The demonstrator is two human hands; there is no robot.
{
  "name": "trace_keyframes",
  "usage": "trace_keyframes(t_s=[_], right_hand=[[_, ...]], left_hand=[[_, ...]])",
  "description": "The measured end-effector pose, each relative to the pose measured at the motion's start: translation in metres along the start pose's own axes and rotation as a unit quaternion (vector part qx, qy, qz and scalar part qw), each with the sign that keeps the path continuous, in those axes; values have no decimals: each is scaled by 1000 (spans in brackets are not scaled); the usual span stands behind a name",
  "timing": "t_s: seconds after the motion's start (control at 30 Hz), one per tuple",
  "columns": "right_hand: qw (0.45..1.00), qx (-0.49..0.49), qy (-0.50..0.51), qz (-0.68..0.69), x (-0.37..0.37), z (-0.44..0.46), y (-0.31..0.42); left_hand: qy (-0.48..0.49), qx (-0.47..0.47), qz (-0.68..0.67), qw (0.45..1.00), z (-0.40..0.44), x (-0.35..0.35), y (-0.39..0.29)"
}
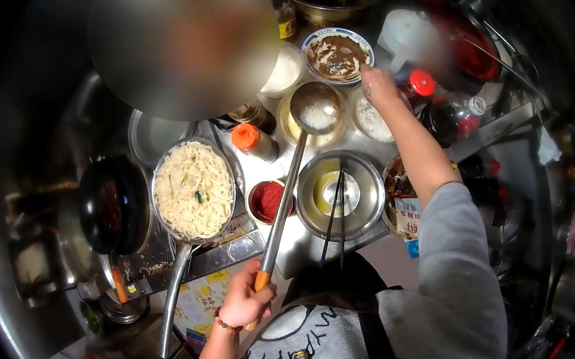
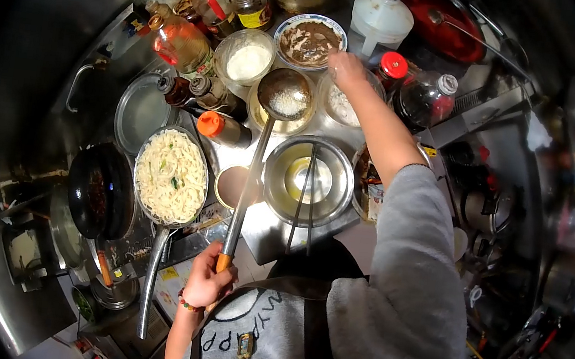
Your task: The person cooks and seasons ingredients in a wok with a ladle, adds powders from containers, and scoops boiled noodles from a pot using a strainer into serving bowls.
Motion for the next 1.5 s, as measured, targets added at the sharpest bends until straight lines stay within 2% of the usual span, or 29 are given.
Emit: trace_keyframes(t_s=[0.1,0.2,0.3,0.4,0.5,0.53,0.6,0.7,0.73,0.8,0.9,1.0,1.03,1.13,1.27,1.33,1.4,1.5], right_hand=[[993,11,-104,59,-17,4,2],[996,-6,-87,13,-12,15,-3],[999,-22,0,25,-3,7,2],[997,29,-5,78,-5,-3,2],[972,78,-103,194,-11,-12,1],[939,184,-68,283,-3,-14,-6],[812,381,6,443,15,-22,-12],[746,442,-17,497,5,-27,-16],[743,432,-25,510,-5,-28,-16],[737,409,-37,536,-30,-35,-16],[826,268,-42,494,-77,-49,-6],[917,108,-159,348,-113,-39,14],[927,117,-163,317,-114,-28,15],[975,36,-161,151,-45,4,0],[948,127,-104,274,15,-6,-7],[891,249,-72,372,18,-15,-8],[794,385,-11,471,4,-27,-9],[868,315,-64,379,-2,-25,-23]], left_hand=[[15,-9,-46,999,-7,-8,6],[14,-14,-77,997,-11,-12,8],[12,-24,-70,997,-13,-14,3],[9,-39,-76,996,-16,-13,0],[11,-35,-84,996,-13,-14,0],[14,-39,-85,996,-13,-13,-2],[19,-45,-86,995,-14,-11,-7],[-2,-40,-97,994,-13,-7,-13],[3,-38,-101,994,-13,-6,-15],[12,-35,-112,993,-11,-4,-17],[21,-38,-137,990,-8,0,-22],[29,-39,-176,983,-4,3,-24],[27,-39,-172,984,-4,3,-26],[19,-44,-162,986,-10,3,-27],[11,-50,-168,984,-15,3,-24],[7,-59,-176,983,-16,3,-20],[1,-67,-184,981,-17,3,-19],[-6,-66,-185,981,-18,3,-19]])
Point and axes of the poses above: each hand's wrist, its own z-axis towards the middle knuckle, its own x-axis out of the palm, y = z × x, the point moved 6 cm from there along z, towards the middle knuckle, and after that the axes turned 14 degrees about -y, right-handed, at the moved point
